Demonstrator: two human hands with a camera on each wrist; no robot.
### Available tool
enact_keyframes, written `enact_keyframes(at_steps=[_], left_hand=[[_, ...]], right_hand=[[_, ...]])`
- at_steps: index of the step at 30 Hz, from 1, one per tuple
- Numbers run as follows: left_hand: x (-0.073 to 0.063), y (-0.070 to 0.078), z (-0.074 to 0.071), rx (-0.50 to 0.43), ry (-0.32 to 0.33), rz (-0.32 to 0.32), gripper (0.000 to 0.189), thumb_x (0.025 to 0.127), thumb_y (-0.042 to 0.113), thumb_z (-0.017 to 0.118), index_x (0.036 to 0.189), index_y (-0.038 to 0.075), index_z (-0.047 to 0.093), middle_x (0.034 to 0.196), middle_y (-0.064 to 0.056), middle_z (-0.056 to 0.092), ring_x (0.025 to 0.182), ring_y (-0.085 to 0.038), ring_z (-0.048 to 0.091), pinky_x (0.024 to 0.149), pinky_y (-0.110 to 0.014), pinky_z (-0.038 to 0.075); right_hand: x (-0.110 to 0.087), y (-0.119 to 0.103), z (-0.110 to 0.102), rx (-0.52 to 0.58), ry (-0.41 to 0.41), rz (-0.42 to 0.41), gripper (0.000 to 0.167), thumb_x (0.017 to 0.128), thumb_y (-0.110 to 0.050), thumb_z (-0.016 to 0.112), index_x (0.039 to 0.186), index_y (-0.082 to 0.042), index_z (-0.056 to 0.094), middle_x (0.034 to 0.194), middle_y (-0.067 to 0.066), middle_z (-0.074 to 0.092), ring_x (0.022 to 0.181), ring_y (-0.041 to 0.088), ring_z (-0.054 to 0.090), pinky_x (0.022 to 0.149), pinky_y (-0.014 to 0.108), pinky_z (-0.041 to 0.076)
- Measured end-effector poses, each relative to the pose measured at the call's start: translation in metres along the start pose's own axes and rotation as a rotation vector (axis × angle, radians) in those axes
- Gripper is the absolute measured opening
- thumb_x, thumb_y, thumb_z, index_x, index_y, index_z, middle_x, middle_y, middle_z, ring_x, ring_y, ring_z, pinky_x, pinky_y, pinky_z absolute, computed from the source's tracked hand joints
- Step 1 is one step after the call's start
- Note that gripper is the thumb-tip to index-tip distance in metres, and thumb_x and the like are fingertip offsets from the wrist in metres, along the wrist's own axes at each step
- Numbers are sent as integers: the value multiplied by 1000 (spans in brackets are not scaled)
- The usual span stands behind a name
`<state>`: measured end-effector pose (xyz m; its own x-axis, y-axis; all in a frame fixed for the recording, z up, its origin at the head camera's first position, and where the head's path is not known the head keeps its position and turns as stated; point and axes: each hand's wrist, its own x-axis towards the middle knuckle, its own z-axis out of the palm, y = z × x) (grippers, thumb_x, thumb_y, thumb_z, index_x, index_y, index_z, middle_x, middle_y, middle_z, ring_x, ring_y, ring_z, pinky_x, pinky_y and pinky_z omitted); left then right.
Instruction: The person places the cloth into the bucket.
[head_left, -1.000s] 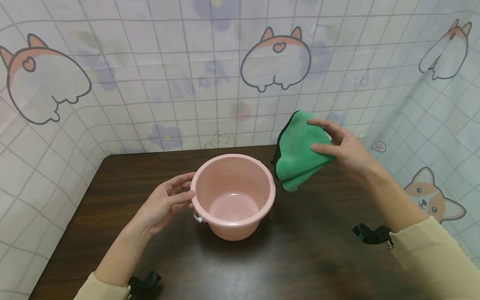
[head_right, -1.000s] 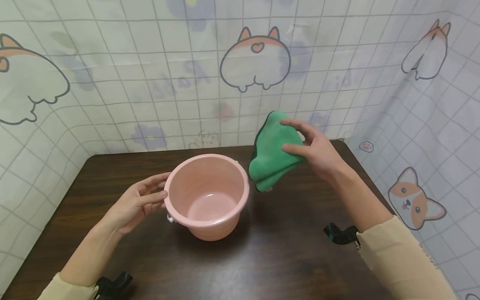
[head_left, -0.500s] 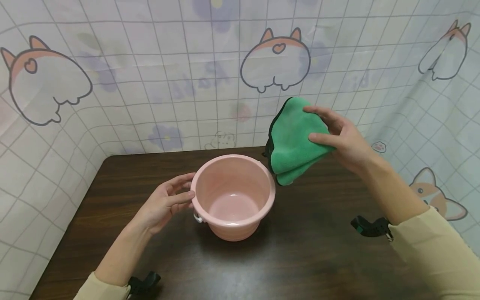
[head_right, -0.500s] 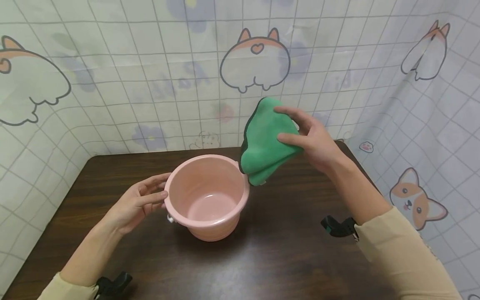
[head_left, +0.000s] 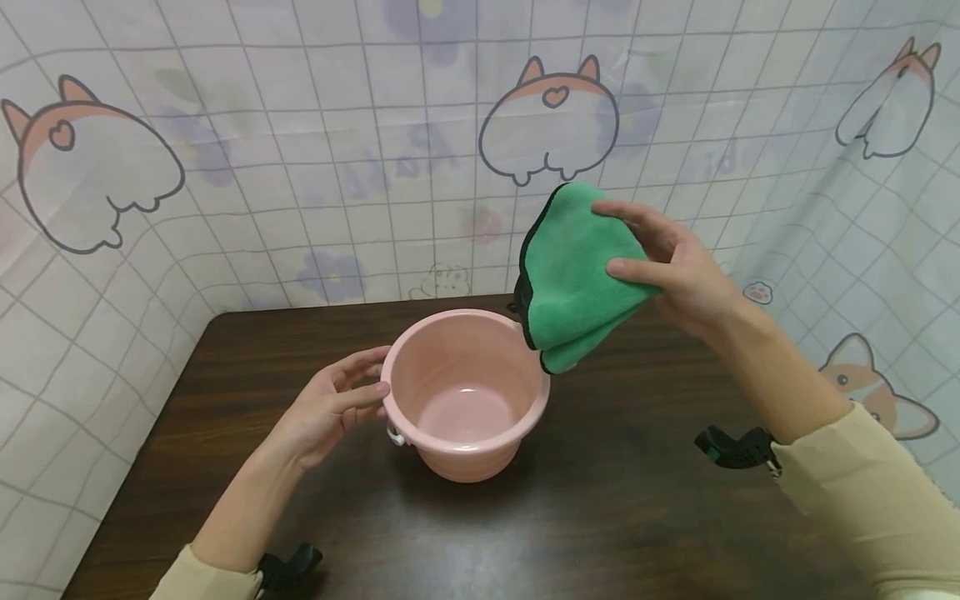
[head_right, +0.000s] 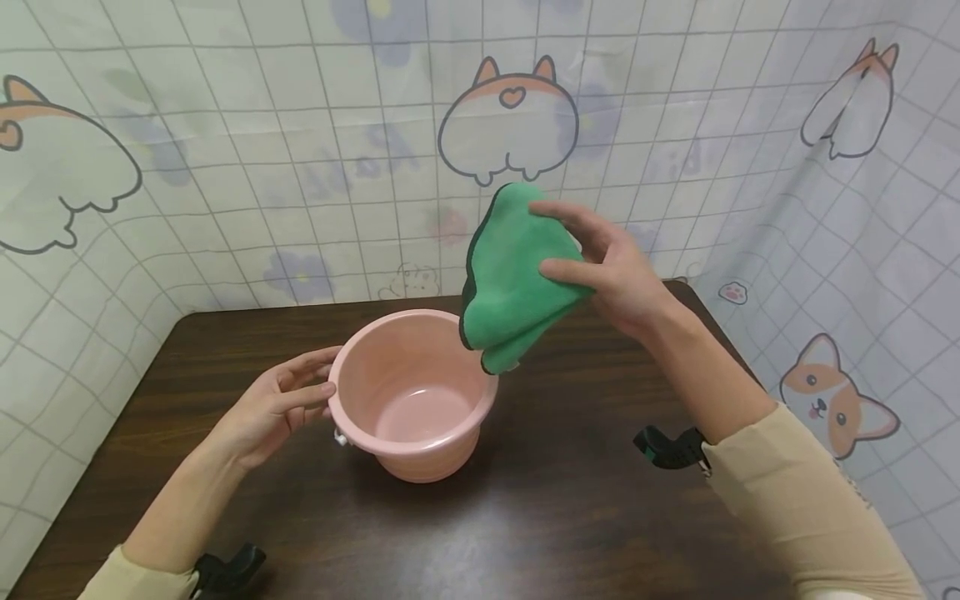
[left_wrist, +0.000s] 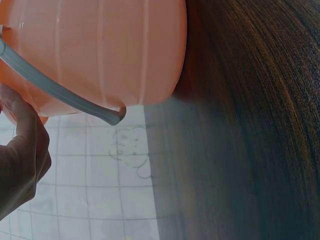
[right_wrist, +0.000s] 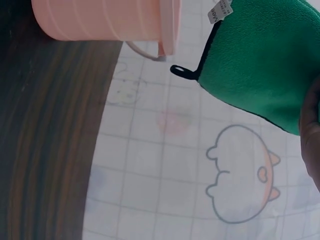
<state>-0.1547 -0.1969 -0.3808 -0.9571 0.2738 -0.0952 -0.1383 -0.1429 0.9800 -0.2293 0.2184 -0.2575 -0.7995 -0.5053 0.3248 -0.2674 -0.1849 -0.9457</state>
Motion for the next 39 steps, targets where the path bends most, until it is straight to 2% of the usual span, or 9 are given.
enact_keyframes(at_steps=[6, 11, 15, 22, 29, 34, 39], left_hand=[[0, -2, -1, -6, 1, 2, 61, 98, -1, 66, 152, -5, 38, 128, -18, 50, 90, -14, 67, 80, -26, 61], [0, -4, -2, -3, 8, -2, 62, 98, 0, 67, 153, -2, 39, 129, -15, 53, 91, -14, 67, 79, -26, 61], [0, -4, -1, -11, 4, 5, 62, 98, -1, 67, 153, -3, 38, 128, -15, 53, 90, -14, 67, 79, -26, 61], [0, -3, 1, -18, 5, 6, 61, 98, -1, 66, 153, -4, 38, 127, -15, 54, 92, -14, 67, 80, -26, 61], [0, -3, 0, -29, 2, 11, 62, 98, -2, 66, 153, -4, 38, 129, -16, 52, 92, -14, 67, 80, -26, 61], [0, -3, 0, -21, 6, 10, 60, 99, -1, 66, 153, -4, 39, 129, -16, 53, 93, -14, 67, 80, -26, 61], [0, -3, 0, -20, 9, 10, 60, 98, -1, 66, 152, -4, 39, 128, -14, 54, 93, -14, 67, 80, -27, 61]], right_hand=[[3, -1, 7, 0, -19, -5, 56, 98, 9, 56, 148, -15, 54, 156, 12, 36, 131, 31, 42, 94, 32, 55], [7, 3, 12, 14, -51, -41, 57, 96, 9, 58, 148, -14, 54, 155, 15, 39, 129, 33, 43, 92, 35, 56], [9, 6, 16, 28, -72, -60, 58, 94, 9, 60, 148, -13, 54, 153, 16, 41, 128, 33, 45, 92, 36, 56], [10, 7, 26, 69, -108, -46, 60, 94, 6, 63, 149, -15, 52, 154, 16, 39, 130, 35, 43, 93, 39, 56], [11, 5, 39, 79, -127, -92, 60, 92, 4, 68, 147, -14, 55, 151, 18, 42, 129, 35, 45, 96, 40, 54], [10, 6, 48, 90, -171, -89, 59, 93, 6, 66, 147, -13, 54, 149, 18, 43, 129, 35, 45, 97, 40, 54], [9, 11, 52, 85, -188, -75, 58, 94, -1, 72, 148, -13, 54, 150, 17, 43, 128, 34, 47, 97, 40, 55]])
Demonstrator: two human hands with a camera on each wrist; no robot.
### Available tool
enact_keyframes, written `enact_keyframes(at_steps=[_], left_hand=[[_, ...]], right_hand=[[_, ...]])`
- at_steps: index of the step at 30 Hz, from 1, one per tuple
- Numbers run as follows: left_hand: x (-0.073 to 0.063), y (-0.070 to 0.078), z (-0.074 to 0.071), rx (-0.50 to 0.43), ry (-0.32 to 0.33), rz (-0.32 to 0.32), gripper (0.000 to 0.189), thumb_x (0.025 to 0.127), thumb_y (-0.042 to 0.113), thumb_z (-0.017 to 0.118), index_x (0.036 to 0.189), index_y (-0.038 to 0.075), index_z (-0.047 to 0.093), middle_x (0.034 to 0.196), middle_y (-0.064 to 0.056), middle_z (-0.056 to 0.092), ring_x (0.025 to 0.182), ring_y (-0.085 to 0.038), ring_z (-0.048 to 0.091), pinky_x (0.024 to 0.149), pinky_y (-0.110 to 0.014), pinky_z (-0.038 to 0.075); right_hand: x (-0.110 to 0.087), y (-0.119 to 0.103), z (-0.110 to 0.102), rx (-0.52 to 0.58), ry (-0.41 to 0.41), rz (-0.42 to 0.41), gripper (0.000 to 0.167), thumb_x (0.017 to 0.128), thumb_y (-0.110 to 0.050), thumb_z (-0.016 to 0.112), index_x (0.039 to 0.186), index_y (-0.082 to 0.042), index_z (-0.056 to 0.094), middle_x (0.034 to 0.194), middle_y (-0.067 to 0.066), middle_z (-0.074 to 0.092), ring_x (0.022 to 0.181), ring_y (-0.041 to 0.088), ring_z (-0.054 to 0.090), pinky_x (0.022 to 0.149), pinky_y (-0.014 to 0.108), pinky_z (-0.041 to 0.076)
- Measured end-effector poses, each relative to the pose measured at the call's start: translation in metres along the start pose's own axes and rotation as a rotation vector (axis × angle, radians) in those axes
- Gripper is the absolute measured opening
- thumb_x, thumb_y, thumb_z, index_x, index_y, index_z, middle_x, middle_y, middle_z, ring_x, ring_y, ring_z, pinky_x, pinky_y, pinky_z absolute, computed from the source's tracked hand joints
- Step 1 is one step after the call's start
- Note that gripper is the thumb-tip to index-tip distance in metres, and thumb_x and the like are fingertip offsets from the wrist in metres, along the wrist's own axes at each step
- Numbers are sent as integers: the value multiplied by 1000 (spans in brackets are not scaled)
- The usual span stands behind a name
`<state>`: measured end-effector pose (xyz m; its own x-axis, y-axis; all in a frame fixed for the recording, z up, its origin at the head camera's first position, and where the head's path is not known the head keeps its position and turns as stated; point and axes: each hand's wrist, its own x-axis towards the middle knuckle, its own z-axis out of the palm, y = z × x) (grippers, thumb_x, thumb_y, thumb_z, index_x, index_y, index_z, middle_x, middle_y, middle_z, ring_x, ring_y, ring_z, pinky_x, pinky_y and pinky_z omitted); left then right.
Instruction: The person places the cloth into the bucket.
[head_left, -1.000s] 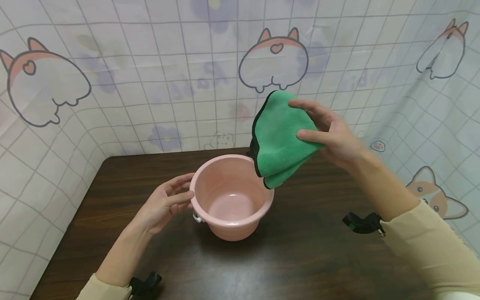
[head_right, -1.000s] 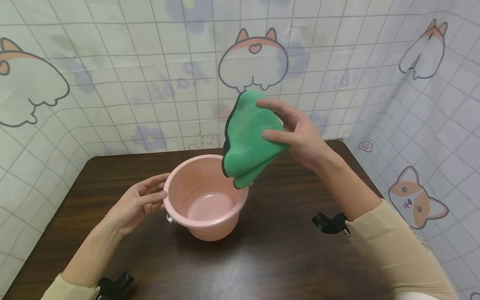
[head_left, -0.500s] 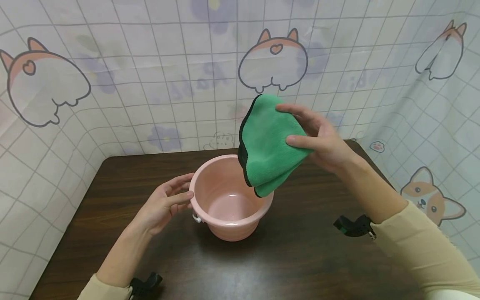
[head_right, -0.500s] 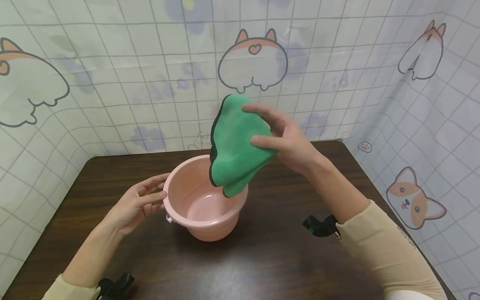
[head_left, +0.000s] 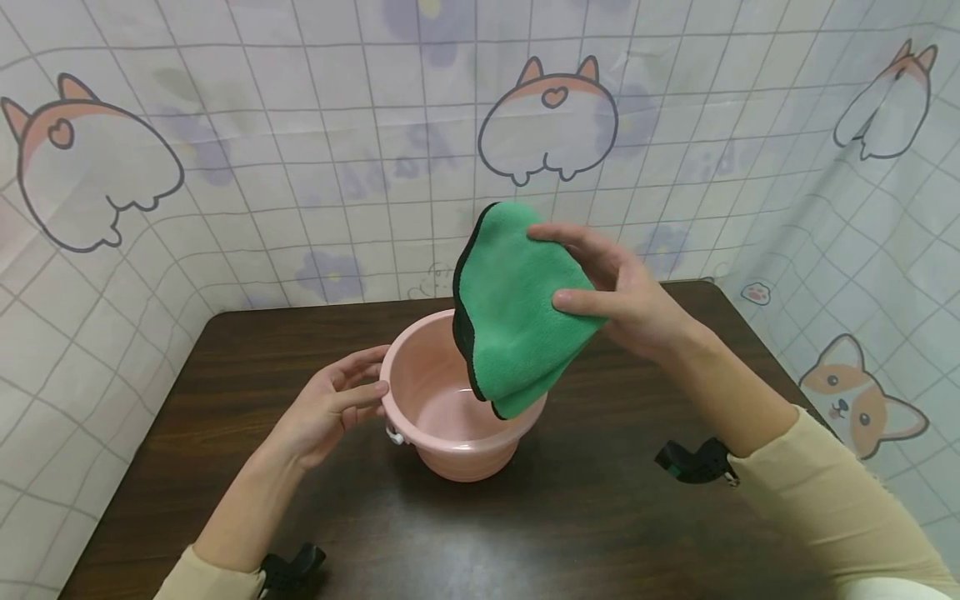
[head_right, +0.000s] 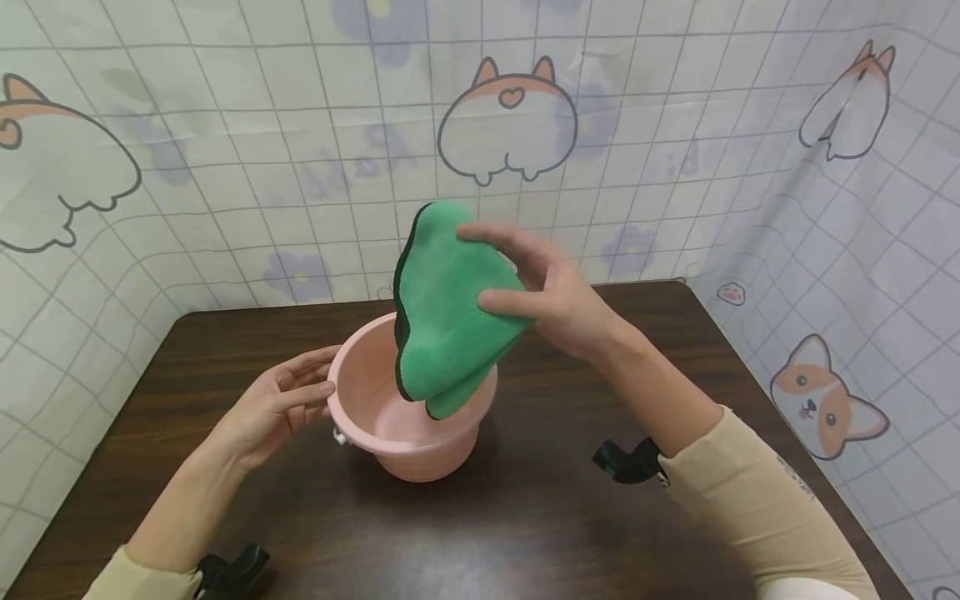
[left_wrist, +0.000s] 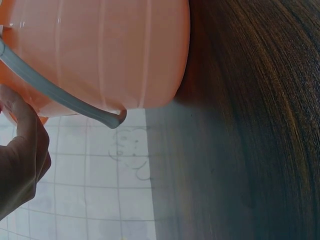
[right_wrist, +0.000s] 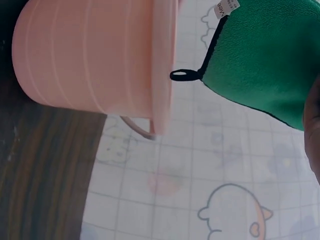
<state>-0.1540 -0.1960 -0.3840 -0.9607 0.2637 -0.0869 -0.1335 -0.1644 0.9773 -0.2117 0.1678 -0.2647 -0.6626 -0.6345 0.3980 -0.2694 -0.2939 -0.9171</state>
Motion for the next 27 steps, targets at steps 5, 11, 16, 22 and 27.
enact_keyframes(at_steps=[5, 11, 16, 22, 27], left_hand=[[0, 0, 0, -4, 1, -2, 61, 98, -1, 67, 152, -3, 40, 128, -14, 54, 93, -14, 67, 80, -27, 61], [0, -1, -1, -10, -2, 6, 59, 98, -2, 66, 151, -4, 41, 125, -15, 55, 92, -14, 67, 79, -27, 61], [0, -2, -1, -12, -6, 7, 59, 98, -2, 66, 151, -5, 40, 125, -15, 55, 90, -14, 67, 79, -27, 61], [0, -2, 0, -21, -10, 9, 59, 98, -2, 65, 151, -6, 39, 125, -16, 55, 88, -14, 67, 78, -25, 61], [0, -1, 0, -14, -2, 3, 59, 98, -1, 65, 151, -5, 40, 127, -17, 55, 88, -14, 66, 78, -26, 61]], right_hand=[[-3, 11, 3, -4, 21, 48, 60, 93, -7, 75, 148, -15, 53, 155, 14, 40, 133, 35, 44, 100, 41, 53], [-7, 26, 8, -39, 39, 128, 47, 94, -5, 74, 136, -23, 64, 151, 12, 44, 133, 34, 44, 100, 40, 52], [-10, 36, 11, -60, 41, 163, 37, 95, -9, 74, 128, -24, 68, 150, 13, 46, 134, 34, 43, 100, 41, 52], [-11, 44, 12, -63, 57, 200, 38, 95, -9, 73, 130, -23, 67, 152, 13, 44, 136, 33, 43, 101, 42, 52], [-12, 50, 13, -59, 60, 228, 43, 94, -5, 72, 134, -20, 64, 151, 14, 45, 135, 32, 44, 98, 41, 53]])
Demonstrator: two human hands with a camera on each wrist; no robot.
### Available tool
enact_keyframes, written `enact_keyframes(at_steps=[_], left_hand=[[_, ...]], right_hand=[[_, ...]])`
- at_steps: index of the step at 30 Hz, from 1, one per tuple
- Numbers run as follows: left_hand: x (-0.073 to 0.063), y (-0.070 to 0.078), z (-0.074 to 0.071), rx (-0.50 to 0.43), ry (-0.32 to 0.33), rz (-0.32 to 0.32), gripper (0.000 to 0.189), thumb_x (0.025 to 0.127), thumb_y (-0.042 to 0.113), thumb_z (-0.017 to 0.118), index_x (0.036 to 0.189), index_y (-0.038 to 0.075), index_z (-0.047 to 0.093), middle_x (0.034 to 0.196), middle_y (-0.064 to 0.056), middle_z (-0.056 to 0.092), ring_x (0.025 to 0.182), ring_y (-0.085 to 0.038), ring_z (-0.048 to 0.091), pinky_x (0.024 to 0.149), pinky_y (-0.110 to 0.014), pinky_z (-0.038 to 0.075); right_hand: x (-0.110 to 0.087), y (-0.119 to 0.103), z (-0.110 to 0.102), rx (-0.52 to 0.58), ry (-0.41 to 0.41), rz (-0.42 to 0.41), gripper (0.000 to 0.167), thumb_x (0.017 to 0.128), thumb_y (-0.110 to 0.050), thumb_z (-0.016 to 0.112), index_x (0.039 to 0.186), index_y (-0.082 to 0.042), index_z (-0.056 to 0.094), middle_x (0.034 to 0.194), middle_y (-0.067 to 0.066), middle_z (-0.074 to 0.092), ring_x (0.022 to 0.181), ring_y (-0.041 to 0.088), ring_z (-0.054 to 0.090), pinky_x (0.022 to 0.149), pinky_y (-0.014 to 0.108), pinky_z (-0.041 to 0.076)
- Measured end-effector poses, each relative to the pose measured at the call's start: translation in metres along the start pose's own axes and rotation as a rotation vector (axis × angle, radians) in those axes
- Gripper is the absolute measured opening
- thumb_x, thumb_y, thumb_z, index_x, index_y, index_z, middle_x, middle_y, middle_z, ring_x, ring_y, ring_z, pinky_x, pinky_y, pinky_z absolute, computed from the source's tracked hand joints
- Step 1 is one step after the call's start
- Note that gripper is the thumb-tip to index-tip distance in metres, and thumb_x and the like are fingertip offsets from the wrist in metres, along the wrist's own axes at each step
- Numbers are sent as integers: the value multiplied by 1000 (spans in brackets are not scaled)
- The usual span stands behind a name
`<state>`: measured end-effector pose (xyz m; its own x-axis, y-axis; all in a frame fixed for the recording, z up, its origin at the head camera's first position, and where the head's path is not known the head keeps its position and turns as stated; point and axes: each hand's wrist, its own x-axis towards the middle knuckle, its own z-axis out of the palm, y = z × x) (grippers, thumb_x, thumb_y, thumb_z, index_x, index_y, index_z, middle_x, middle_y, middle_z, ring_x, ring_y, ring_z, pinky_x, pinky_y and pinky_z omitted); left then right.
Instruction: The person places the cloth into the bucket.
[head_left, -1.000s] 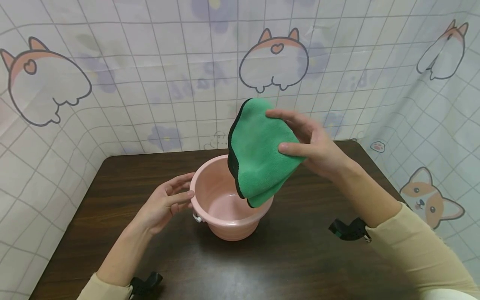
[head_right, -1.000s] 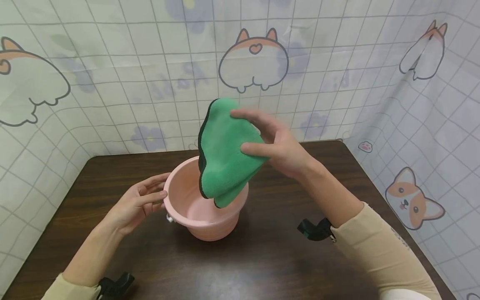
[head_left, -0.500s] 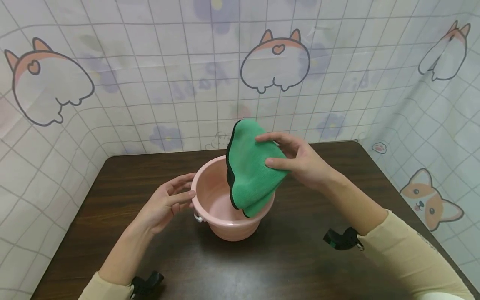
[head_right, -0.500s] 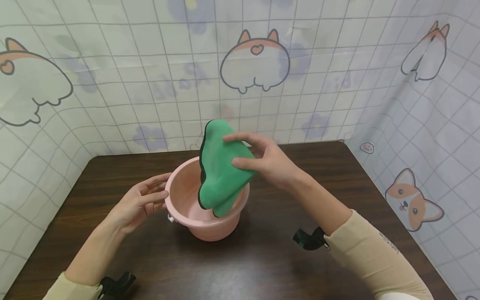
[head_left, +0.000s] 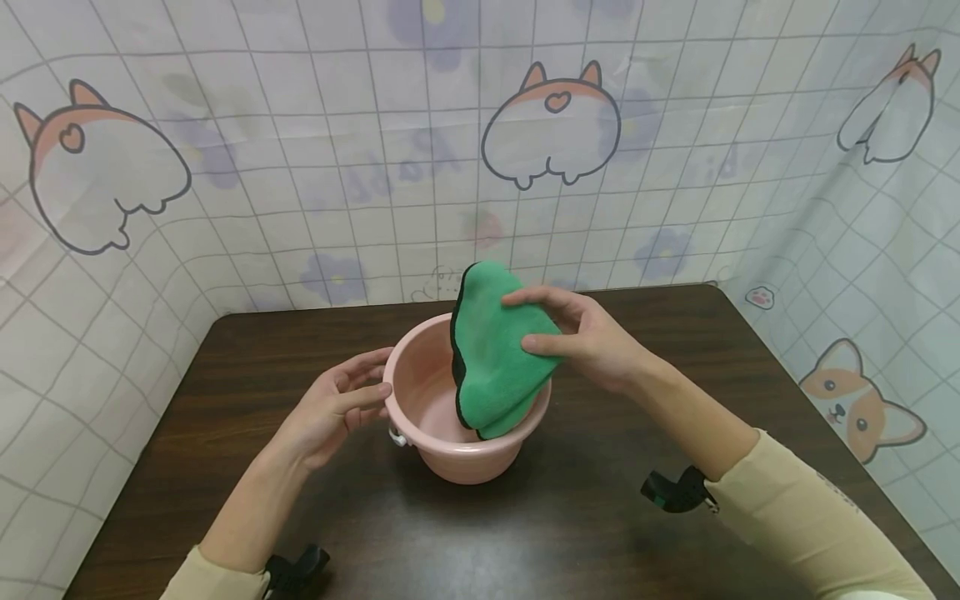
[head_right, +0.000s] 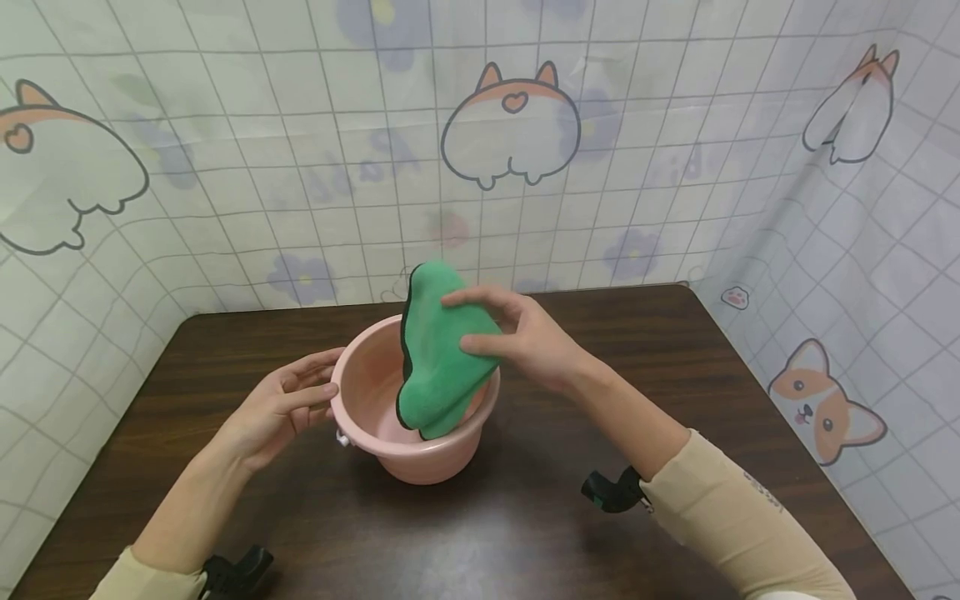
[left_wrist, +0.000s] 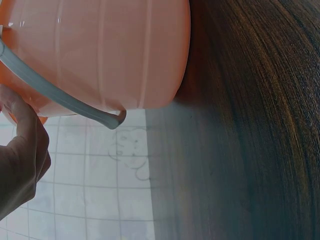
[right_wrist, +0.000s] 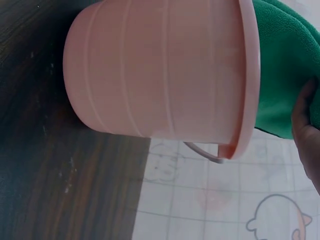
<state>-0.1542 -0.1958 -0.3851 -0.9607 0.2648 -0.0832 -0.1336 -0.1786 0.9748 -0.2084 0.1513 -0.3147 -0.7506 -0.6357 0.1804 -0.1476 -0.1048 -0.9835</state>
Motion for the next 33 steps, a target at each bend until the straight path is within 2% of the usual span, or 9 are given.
enact_keyframes(at_steps=[11, 19, 27, 33], left_hand=[[0, 0, 1, 13, 6, -4, 59, 99, -1, 65, 151, -5, 40, 126, -17, 55, 91, -15, 66, 79, -27, 61], [2, 0, 1, 12, 4, -7, 59, 99, 0, 66, 152, -5, 40, 129, -19, 53, 95, -17, 66, 82, -28, 61], [0, -2, -1, 30, 12, -12, 60, 98, 2, 68, 152, -3, 41, 129, -18, 54, 98, -21, 67, 84, -31, 61], [-1, 0, -1, 38, 11, -3, 60, 98, 4, 69, 151, -3, 43, 127, -17, 55, 99, -22, 67, 83, -31, 61]], right_hand=[[2, 7, 3, 8, -58, 73, 57, 93, -5, 73, 146, -8, 54, 148, 17, 47, 126, 34, 53, 97, 45, 55], [4, 12, 5, -88, -107, 92, 65, 89, -7, 77, 149, -11, 52, 158, 6, 39, 136, 32, 45, 101, 44, 53], [5, 19, 10, -47, -156, 160, 64, 90, -4, 75, 149, -13, 53, 162, 2, 32, 134, 34, 49, 95, 49, 57], [6, 19, 13, -111, -137, 191, 57, 90, -6, 77, 144, -10, 58, 161, 3, 35, 132, 31, 50, 92, 46, 58]])
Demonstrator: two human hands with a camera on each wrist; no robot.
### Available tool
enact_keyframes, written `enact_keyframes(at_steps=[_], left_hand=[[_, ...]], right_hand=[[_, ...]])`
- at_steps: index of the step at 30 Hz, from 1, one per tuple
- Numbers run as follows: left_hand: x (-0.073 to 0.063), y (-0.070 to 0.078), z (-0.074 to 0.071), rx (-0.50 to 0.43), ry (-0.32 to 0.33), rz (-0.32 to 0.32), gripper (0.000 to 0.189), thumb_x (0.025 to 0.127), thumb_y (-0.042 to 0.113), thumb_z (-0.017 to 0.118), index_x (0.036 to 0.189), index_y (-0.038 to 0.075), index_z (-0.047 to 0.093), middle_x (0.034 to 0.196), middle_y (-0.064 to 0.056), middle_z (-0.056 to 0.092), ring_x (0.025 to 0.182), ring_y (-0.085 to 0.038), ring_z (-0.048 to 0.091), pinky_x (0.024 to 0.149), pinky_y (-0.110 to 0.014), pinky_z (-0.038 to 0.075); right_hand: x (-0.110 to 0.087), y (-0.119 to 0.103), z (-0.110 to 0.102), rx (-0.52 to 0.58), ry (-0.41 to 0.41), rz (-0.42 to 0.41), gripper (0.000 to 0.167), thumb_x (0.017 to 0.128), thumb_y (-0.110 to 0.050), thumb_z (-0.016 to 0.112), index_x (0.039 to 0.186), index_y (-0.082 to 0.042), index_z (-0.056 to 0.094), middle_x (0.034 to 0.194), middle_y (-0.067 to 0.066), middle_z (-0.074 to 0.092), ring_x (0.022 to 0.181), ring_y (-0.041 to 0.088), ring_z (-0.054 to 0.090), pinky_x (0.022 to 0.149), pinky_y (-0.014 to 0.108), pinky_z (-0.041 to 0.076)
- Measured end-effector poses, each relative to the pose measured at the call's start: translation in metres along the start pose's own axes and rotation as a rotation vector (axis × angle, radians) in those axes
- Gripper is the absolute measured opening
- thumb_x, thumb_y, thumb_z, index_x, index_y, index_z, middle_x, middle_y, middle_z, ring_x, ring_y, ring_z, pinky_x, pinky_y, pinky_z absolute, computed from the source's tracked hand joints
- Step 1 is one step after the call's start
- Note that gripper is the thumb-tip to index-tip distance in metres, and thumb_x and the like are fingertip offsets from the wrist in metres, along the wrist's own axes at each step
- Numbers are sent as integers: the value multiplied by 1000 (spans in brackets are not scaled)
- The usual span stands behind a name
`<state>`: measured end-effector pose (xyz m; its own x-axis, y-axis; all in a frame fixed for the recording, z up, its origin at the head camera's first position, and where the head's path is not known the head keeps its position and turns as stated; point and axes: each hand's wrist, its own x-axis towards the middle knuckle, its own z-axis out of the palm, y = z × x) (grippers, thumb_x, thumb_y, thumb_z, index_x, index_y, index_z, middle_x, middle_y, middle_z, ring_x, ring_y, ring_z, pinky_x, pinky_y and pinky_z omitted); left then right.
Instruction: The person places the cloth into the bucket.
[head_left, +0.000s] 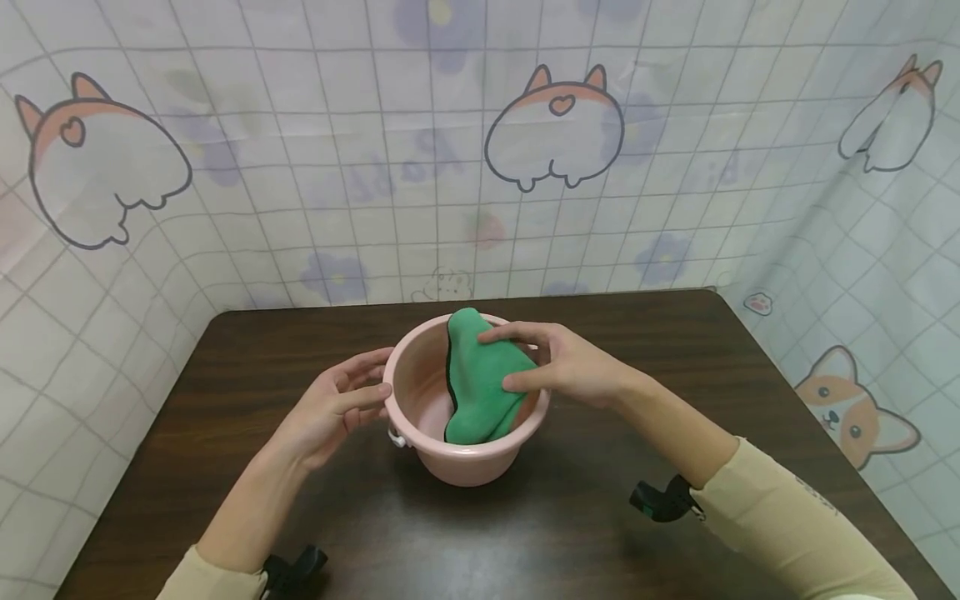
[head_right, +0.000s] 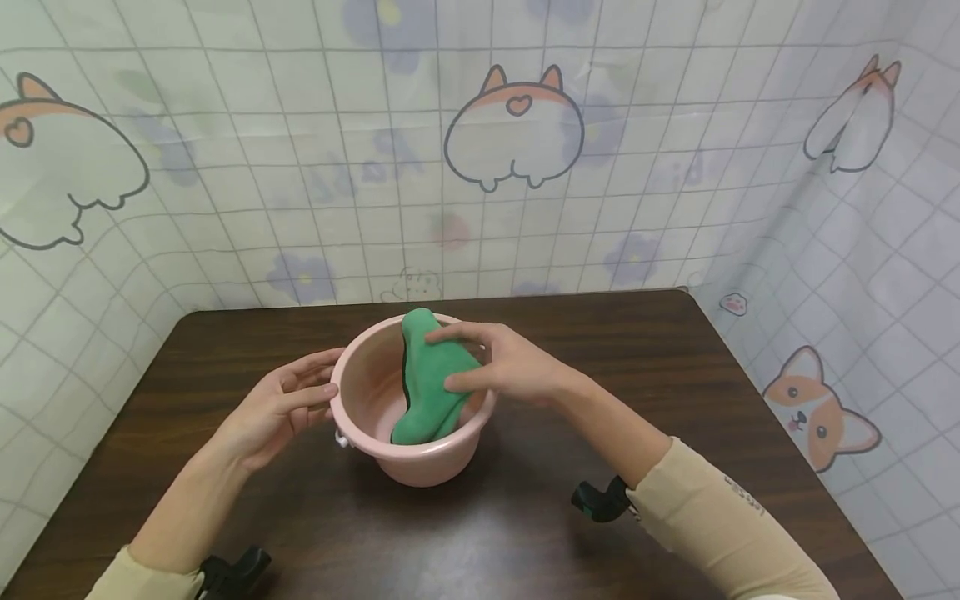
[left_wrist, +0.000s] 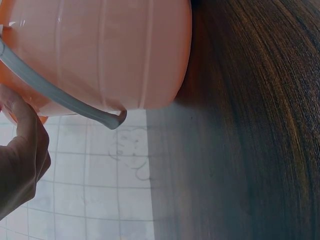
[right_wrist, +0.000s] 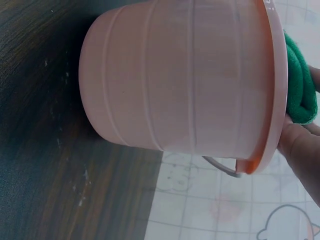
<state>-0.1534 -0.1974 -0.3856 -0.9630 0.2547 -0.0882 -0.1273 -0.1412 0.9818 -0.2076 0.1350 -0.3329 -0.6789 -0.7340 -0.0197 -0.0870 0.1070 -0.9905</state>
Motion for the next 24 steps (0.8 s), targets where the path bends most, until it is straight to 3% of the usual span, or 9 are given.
enact_keyframes(at_steps=[6, 12, 15, 20, 24], left_hand=[[0, 1, 0, 6, -8, 6, 61, 97, 4, 69, 151, -4, 41, 129, -18, 53, 99, -21, 67, 83, -31, 61], [0, -1, -1, -6, -8, 5, 60, 98, 2, 68, 151, -3, 42, 127, -17, 54, 94, -17, 67, 81, -30, 61], [0, -2, -1, -10, -8, 2, 59, 98, 2, 68, 151, -3, 42, 127, -18, 53, 93, -17, 67, 80, -30, 61], [1, -1, 0, -10, 3, -1, 60, 97, 2, 69, 151, -2, 43, 128, -17, 53, 92, -17, 67, 80, -29, 61], [1, 0, 0, -10, -7, 11, 60, 97, 2, 68, 151, -4, 41, 127, -18, 52, 93, -16, 66, 80, -29, 61]], right_hand=[[1, -2, 1, -45, -14, 55, 55, 91, -9, 78, 143, -10, 60, 156, 8, 40, 126, 30, 57, 89, 48, 59], [1, -3, 2, -74, -78, 86, 55, 93, -11, 78, 144, -12, 58, 140, 15, 55, 87, 47, 69, 83, 52, 60], [2, -3, 2, -112, -87, 99, 55, 94, -12, 77, 145, -13, 58, 132, 16, 60, 76, 47, 70, 81, 51, 61], [1, -4, 7, -262, -63, 75, 52, 95, -15, 75, 144, -14, 58, 113, 13, 68, 74, 35, 72, 79, 49, 60], [-1, -4, 12, -474, -11, 9, 48, 94, -19, 77, 140, -16, 62, 127, 5, 66, 98, 20, 70, 86, 38, 59]])
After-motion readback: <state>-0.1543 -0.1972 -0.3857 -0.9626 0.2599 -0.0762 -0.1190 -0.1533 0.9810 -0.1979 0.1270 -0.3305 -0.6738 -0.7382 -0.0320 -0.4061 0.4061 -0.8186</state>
